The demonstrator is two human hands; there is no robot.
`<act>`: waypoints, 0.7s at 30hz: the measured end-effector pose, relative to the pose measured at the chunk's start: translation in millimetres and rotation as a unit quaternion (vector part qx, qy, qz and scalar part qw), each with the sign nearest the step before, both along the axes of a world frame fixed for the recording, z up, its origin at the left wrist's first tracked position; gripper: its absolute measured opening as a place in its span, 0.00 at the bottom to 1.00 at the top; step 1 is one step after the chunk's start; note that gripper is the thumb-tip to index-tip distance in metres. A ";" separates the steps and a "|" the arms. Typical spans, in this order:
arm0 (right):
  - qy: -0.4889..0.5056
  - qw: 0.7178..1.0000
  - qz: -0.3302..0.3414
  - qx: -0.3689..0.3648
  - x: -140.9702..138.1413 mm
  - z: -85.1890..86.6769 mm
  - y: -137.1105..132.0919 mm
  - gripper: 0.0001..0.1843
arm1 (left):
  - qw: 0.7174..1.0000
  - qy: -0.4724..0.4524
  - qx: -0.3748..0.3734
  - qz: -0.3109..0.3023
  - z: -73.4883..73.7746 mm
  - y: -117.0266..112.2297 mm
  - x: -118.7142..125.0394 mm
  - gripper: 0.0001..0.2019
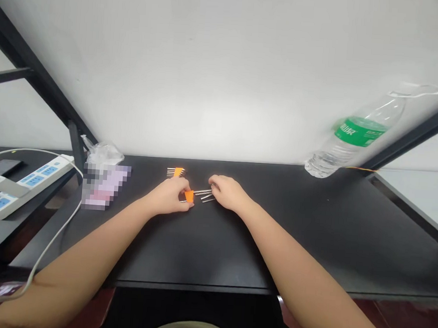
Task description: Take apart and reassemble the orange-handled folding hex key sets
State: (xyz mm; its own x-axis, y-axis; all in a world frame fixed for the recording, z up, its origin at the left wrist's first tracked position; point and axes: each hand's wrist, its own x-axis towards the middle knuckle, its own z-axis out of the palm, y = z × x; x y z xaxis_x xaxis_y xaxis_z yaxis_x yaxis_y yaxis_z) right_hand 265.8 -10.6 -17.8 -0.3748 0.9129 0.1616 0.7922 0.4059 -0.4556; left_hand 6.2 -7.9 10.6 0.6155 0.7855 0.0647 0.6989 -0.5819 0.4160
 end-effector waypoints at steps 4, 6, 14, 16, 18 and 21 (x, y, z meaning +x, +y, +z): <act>0.026 0.998 0.026 -0.047 14.3 9.2 -1.4 0.16 | 1.000 0.002 0.000 0.000 -1.0 3.3 -4.2 0.15; 0.026 0.994 0.065 -0.083 21.6 15.1 -4.1 0.21 | 1.000 0.004 -0.002 0.008 -1.4 4.9 -6.6 0.15; -0.001 0.991 0.096 -0.092 19.0 15.0 -5.5 0.22 | 1.000 -0.001 -0.014 0.008 1.0 5.3 -10.4 0.15; -0.006 0.993 0.091 -0.079 17.3 11.8 -2.6 0.18 | 1.000 0.000 -0.016 0.011 1.9 4.8 -10.5 0.15; -0.008 0.994 0.085 -0.068 16.7 9.6 -0.2 0.16 | 1.000 0.002 -0.016 0.012 2.9 4.3 -10.6 0.15; -0.008 0.996 0.077 -0.054 16.4 7.7 1.6 0.14 | 1.000 0.006 -0.018 0.012 4.5 4.0 -10.8 0.15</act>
